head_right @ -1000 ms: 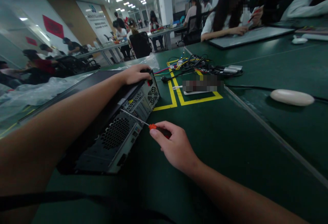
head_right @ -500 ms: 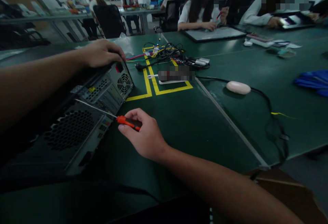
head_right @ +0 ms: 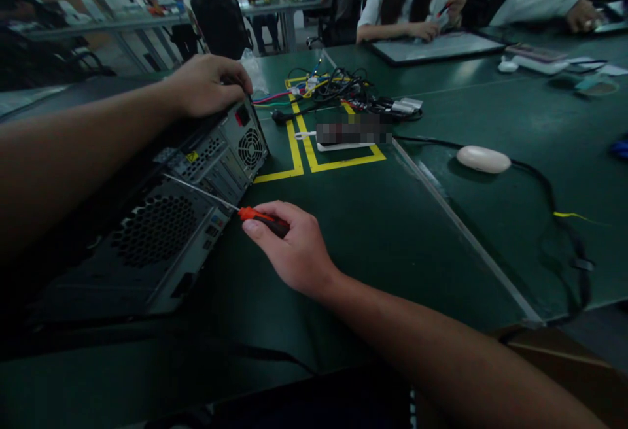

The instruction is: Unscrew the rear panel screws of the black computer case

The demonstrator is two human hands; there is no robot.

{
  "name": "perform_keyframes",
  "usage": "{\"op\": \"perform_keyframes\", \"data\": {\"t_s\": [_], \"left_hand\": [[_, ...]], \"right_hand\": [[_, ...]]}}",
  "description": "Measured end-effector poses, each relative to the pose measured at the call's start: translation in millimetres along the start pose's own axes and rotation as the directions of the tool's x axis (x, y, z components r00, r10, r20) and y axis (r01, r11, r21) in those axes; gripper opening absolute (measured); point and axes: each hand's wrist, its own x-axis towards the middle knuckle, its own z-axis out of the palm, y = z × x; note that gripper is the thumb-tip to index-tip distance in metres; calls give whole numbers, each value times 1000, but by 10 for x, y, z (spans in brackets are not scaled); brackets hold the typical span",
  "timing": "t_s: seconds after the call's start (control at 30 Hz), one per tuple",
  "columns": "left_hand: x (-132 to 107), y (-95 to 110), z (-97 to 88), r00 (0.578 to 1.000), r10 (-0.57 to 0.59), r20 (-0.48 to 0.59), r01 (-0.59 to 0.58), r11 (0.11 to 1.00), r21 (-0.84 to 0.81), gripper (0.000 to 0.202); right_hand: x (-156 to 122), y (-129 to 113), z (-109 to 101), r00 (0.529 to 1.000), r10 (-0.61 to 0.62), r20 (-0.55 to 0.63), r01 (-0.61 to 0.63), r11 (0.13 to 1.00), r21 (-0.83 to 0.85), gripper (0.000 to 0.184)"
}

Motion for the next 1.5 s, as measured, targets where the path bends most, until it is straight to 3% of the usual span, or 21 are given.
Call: {"op": "perform_keyframes", "data": {"t_s": [0.23,0.53,1.07,1.5], "left_hand": [[-48,127,-49,998,-49,39,48,999,11,52],[-5,6,-8,999,-34,30,36,998,-56,49],[-14,17,-15,1000,-8,5,9,998,-60,38],[88,-124,52,997,71,4,-71,997,-33,55]], "right_hand": [[19,-15,27,999,-16,28,15,1000,9,25],[17,14,23,999,-6,37,5,1000,29,24],[16,0,-1,1000,-18,0,18,998,67,22],[9,-12,18,999,15,49,-20,995,97,28]]}}
